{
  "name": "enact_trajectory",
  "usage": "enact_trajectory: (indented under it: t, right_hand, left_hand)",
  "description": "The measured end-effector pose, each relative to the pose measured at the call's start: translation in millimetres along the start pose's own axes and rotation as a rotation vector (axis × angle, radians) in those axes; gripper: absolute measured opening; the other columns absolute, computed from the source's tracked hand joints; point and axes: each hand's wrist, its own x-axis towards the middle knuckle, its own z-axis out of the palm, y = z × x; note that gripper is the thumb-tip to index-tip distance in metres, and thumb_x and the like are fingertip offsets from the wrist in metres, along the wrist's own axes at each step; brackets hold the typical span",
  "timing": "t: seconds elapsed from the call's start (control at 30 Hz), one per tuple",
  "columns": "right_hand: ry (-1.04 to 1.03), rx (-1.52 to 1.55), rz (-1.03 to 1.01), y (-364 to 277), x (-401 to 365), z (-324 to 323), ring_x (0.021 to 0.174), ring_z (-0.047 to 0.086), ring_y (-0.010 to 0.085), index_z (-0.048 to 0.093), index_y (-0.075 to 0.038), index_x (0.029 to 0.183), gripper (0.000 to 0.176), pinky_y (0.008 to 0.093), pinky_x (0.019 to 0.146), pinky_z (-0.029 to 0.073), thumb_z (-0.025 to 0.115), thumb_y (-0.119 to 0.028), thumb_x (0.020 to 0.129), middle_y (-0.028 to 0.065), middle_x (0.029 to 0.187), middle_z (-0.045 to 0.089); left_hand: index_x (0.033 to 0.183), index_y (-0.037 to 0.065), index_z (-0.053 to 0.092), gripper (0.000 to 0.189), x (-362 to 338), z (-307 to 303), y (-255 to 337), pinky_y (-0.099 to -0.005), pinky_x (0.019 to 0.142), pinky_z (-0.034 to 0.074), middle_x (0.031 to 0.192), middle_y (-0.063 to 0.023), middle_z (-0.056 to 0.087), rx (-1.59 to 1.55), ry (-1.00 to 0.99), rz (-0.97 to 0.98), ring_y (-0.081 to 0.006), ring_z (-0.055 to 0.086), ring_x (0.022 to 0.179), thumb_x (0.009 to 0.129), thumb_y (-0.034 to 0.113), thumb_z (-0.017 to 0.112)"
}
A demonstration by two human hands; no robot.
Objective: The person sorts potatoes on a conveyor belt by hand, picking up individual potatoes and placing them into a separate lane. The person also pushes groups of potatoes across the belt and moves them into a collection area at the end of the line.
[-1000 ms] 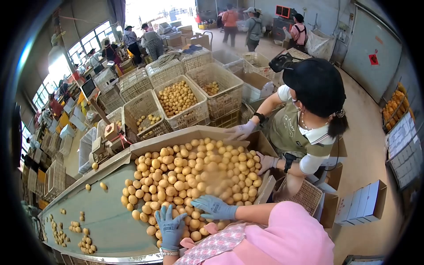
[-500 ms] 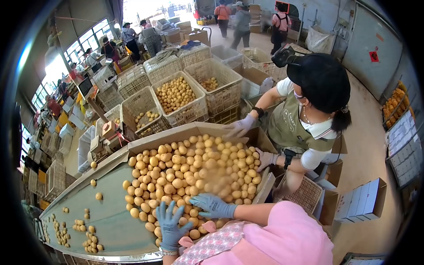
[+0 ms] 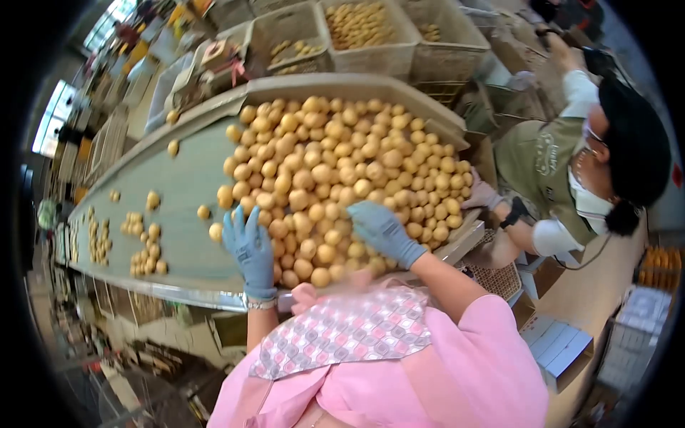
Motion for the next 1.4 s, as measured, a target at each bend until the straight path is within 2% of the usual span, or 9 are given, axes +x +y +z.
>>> enact_trajectory:
  t: [0.23, 0.6, 0.73, 0.87, 0.97, 1.13, 1.27, 1.3, 1.4]
  right_hand:
    - [-0.097, -0.022, -0.065, -1.6, -9.0, 17.5, 0.115, 0.067, 0.0333, 0.070, -0.008, 0.125, 0.032, 0.0446, 0.102, 0.053, 0.069, -0.018, 0.095, 0.0126, 0.123, 0.071]
    - [0.043, -0.155, -0.256, -9.7, 50.0, 7.7, 0.116, 0.064, 0.0303, 0.069, -0.012, 0.128, 0.037, 0.0482, 0.103, 0.050, 0.072, -0.013, 0.090, 0.0082, 0.130, 0.068]
    - [0.054, -0.098, -0.376, -11.7, 108.8, 28.1, 0.116, 0.064, 0.0320, 0.068, -0.011, 0.128, 0.036, 0.0479, 0.105, 0.050, 0.070, -0.014, 0.092, 0.0102, 0.129, 0.069]
    - [0.141, 0.000, -0.272, 11.6, 210.3, 50.7, 0.120, 0.064, 0.0346, 0.068, -0.009, 0.130, 0.035, 0.0485, 0.106, 0.050, 0.069, -0.017, 0.095, 0.0141, 0.133, 0.067]
    - [0.257, -0.191, -0.270, 39.0, 275.4, 61.8, 0.118, 0.062, 0.0351, 0.063, -0.010, 0.134, 0.046, 0.0484, 0.105, 0.049, 0.071, -0.025, 0.092, 0.0145, 0.135, 0.064]
    - [0.058, -0.507, -0.053, 69.4, 299.5, 79.4, 0.118, 0.060, 0.0334, 0.055, -0.006, 0.142, 0.063, 0.0488, 0.106, 0.045, 0.071, -0.041, 0.091, 0.0153, 0.136, 0.061]
    - [0.504, -0.685, -0.183, 66.0, 287.0, 99.9, 0.113, 0.058, 0.0298, 0.055, -0.007, 0.138, 0.056, 0.0477, 0.093, 0.044, 0.067, -0.039, 0.094, 0.0135, 0.117, 0.060]
    - [0.169, -0.589, 0.055, 4.8, 270.4, 65.8, 0.121, 0.057, 0.0322, 0.056, -0.007, 0.141, 0.056, 0.0509, 0.102, 0.043, 0.066, -0.037, 0.094, 0.0161, 0.129, 0.060]
    - [0.018, -0.360, -0.185, -20.1, 193.9, 85.7, 0.144, 0.044, 0.0394, 0.054, -0.008, 0.149, 0.061, 0.0579, 0.116, 0.034, 0.066, -0.034, 0.095, 0.0211, 0.154, 0.048]
  left_hand:
    - [0.145, 0.025, 0.065, 0.059, -3.4, -12.8, -0.3, -0.0651, 0.126, 0.017, 0.161, -0.0154, 0.047, -0.194, -0.485, 0.452, -0.0461, 0.033, 0.153, 0.090, 0.043, 0.073]
    - [0.146, 0.009, 0.060, 0.048, 71.3, -11.7, -144.9, -0.0565, 0.118, 0.036, 0.153, -0.0280, 0.050, 0.441, 0.029, -0.115, -0.0493, 0.044, 0.142, 0.100, 0.024, 0.063]
    - [0.132, 0.011, 0.068, 0.048, 78.9, -25.2, -22.0, -0.0556, 0.114, 0.040, 0.142, -0.0183, 0.059, -0.226, -0.255, 0.445, -0.0443, 0.051, 0.135, 0.089, 0.028, 0.076]
    - [0.101, 0.013, 0.069, 0.018, 59.2, 5.9, -20.7, -0.0554, 0.114, 0.040, 0.122, -0.0093, 0.063, 0.002, -0.262, 0.655, -0.0378, 0.056, 0.130, 0.086, 0.021, 0.076]
    - [0.098, 0.014, 0.068, 0.013, 80.0, -6.7, -63.6, -0.0517, 0.107, 0.045, 0.116, -0.0099, 0.063, -0.205, -0.271, 0.376, -0.0380, 0.059, 0.118, 0.086, 0.013, 0.070]
    - [0.102, 0.009, 0.069, 0.015, 73.0, -13.6, -209.9, -0.0509, 0.093, 0.044, 0.108, -0.0127, 0.062, 0.423, -0.075, -0.099, -0.0347, 0.056, 0.107, 0.090, 0.019, 0.067]
    - [0.113, 0.008, 0.071, 0.022, 82.3, -63.9, -142.8, -0.0530, 0.104, 0.043, 0.121, -0.0169, 0.064, 0.236, 0.095, 0.014, -0.0383, 0.056, 0.121, 0.094, 0.017, 0.066]
    - [0.116, 0.008, 0.071, 0.024, 89.1, -66.9, -110.5, -0.0536, 0.107, 0.043, 0.124, -0.0179, 0.065, 0.075, 0.042, -0.001, -0.0393, 0.056, 0.123, 0.095, 0.017, 0.066]
    - [0.135, 0.012, 0.069, 0.041, 82.8, -28.8, -86.8, -0.0499, 0.114, 0.043, 0.139, -0.0190, 0.062, 0.027, 0.023, 0.147, -0.0408, 0.055, 0.132, 0.096, 0.021, 0.070]
